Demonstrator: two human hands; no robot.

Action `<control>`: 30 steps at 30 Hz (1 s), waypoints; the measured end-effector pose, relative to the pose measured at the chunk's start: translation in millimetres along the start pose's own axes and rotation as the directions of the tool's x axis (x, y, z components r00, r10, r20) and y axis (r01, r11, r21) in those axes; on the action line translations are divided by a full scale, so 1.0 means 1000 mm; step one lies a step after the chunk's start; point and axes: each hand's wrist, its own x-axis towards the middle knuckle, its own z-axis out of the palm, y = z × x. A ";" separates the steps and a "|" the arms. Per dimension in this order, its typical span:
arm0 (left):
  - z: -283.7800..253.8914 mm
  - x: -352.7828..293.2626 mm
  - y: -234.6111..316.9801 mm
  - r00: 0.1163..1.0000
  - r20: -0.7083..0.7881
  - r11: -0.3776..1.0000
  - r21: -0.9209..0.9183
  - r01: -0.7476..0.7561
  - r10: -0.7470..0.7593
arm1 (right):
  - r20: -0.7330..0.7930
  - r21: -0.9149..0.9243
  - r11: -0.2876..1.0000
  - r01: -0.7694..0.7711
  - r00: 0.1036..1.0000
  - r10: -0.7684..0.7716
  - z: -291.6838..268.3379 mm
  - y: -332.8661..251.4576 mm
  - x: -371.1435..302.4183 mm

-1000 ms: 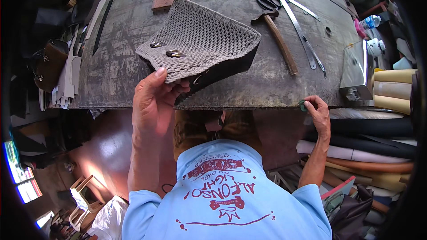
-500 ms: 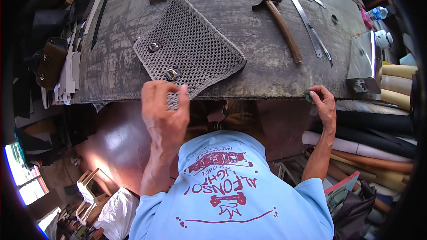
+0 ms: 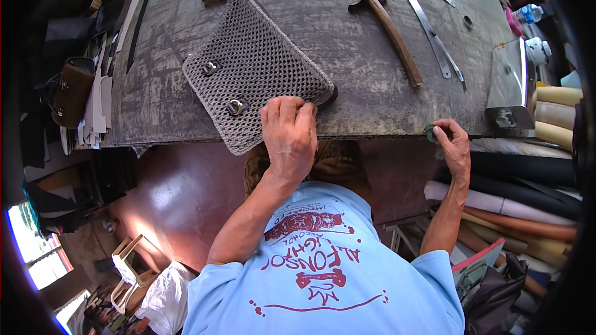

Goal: Attaching metal hardware and small leather components to a woven leather bag.

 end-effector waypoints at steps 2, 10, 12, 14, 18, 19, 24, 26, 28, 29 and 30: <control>-0.002 0.005 0.002 0.993 0.007 0.991 -0.069 0.117 -0.116 | 0.010 -0.020 1.000 0.013 1.000 -0.012 0.000 -0.003 0.000; -0.018 0.015 -0.026 0.954 0.254 0.888 -0.385 0.252 -0.160 | 0.051 -0.011 1.000 0.006 0.999 -0.006 -0.005 -0.006 -0.004; -0.020 0.011 -0.028 0.970 0.214 0.907 -0.374 0.194 -0.119 | 0.088 -0.011 1.000 -0.001 0.996 0.002 -0.011 -0.015 -0.010; -0.020 0.008 -0.027 0.968 0.209 0.892 -0.398 0.214 -0.139 | 0.197 0.010 1.000 -0.013 0.980 0.011 -0.025 -0.023 -0.017; -0.018 0.002 -0.029 0.956 0.201 0.846 -0.452 0.283 -0.213 | -0.010 -0.461 0.882 0.096 0.993 -0.114 -0.031 -0.013 -0.001; -0.017 0.001 -0.028 0.955 0.203 0.844 -0.454 0.286 -0.215 | 0.004 -0.447 0.885 0.126 0.990 -0.139 -0.032 -0.012 -0.002; -0.022 -0.004 -0.029 0.910 0.213 0.704 -0.579 0.411 -0.357 | -0.093 -0.277 0.953 0.125 0.983 -0.156 -0.013 -0.046 -0.015; -0.023 -0.007 -0.030 0.895 0.241 0.667 -0.599 0.442 -0.376 | -0.179 -0.148 0.983 0.105 0.975 -0.131 0.017 -0.066 -0.019; -0.025 -0.007 -0.030 0.873 0.295 0.612 -0.625 0.484 -0.389 | -0.141 0.057 0.969 0.239 0.963 -0.229 0.059 -0.089 -0.025; -0.023 -0.010 -0.032 0.870 0.298 0.608 -0.625 0.489 -0.394 | -0.089 0.022 0.953 0.302 0.950 -0.299 0.077 -0.099 -0.028; -0.023 -0.014 -0.034 0.871 0.302 0.614 -0.620 0.488 -0.387 | -0.028 -0.005 0.930 0.368 0.930 -0.368 0.096 -0.108 -0.030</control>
